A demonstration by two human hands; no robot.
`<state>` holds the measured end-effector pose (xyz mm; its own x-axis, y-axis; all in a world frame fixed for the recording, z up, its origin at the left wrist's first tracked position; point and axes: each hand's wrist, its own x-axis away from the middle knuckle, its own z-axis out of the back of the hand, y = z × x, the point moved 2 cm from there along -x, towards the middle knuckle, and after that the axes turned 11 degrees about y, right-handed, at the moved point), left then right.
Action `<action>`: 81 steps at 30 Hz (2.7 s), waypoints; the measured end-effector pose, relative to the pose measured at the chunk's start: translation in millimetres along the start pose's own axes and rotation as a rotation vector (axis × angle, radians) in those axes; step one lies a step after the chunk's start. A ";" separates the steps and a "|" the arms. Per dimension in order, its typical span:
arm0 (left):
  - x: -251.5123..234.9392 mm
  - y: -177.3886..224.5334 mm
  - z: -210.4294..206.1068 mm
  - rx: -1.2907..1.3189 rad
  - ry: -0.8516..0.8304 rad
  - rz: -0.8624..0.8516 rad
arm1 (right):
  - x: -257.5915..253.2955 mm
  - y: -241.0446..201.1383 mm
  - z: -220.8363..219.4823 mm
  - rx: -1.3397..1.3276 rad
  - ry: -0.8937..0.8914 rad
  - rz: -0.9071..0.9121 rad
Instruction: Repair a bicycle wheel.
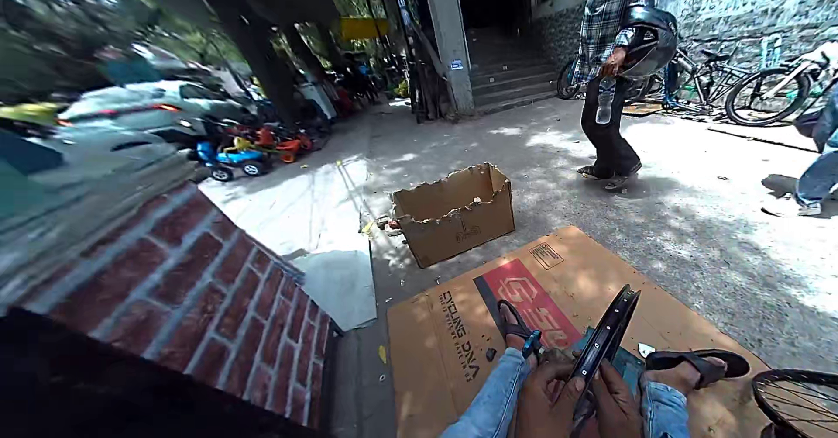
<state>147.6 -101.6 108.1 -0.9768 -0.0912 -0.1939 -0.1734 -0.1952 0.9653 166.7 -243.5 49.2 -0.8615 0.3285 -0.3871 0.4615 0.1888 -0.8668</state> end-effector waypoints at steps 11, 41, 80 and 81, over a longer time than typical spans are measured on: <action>7.8 -3.8 -8.3 0.054 -0.057 -0.077 | 1.8 -15.7 27.9 0.171 -0.097 0.049; -13.8 -3.9 -8.2 0.213 -0.307 -0.036 | 44.6 3.8 -16.2 0.254 0.415 0.277; 143.7 -53.2 100.8 -0.798 -0.272 -0.020 | 211.6 70.3 84.9 0.149 0.839 -1.161; 143.7 -53.4 101.6 -0.790 -0.273 -0.021 | 211.8 70.2 85.2 0.152 0.832 -1.170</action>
<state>3.7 -5.0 46.5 -0.9881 0.1402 -0.0634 -0.1522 -0.8309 0.5352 -1.4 -239.5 -120.4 -0.3274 0.5010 0.8011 -0.4820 0.6406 -0.5977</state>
